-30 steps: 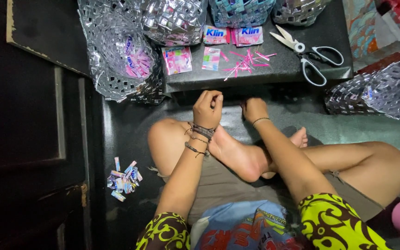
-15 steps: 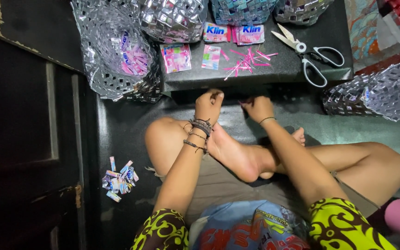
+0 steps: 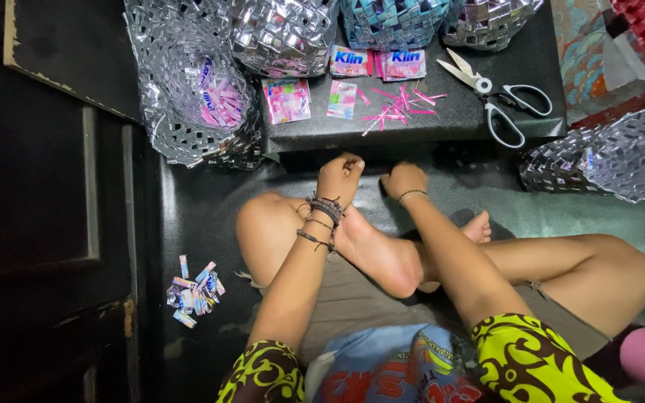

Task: The person weaves baskets using strips from recycled detergent sachets, handling both individual sachets and partially completed woven sections.

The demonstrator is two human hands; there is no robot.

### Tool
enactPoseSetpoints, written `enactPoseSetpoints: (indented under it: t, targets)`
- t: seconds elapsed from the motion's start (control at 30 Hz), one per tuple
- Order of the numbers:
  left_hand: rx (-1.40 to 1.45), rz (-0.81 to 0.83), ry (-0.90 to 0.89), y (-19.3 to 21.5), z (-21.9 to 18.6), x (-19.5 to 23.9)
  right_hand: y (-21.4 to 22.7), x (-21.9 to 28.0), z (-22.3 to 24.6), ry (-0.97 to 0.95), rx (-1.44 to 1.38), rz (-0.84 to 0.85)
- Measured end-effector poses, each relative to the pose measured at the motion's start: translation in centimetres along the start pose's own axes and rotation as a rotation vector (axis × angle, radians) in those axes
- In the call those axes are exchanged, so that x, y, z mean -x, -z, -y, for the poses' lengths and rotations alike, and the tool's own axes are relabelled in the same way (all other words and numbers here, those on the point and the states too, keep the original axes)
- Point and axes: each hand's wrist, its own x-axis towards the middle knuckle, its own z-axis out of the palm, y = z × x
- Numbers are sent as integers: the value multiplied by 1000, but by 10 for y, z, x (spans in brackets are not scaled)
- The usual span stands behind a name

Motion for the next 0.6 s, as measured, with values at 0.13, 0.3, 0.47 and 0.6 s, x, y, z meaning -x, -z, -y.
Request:
enactPoseSetpoints:
  t: [0.13, 0.3, 0.47, 0.6]
  targets:
    - [-63, 1, -63, 11, -14, 15, 2, 22, -13, 45, -223, -133]
    - [-28, -40, -727, -11, -61, 30, 29, 72, -74, 213, -806, -374]
    - [124, -70, -982, -46, -182, 34, 117, 118, -128, 213, -926, -503]
    - [52, -156, -1116, -98, -261, -3, 186, 106, -191, 286, -861, -759]
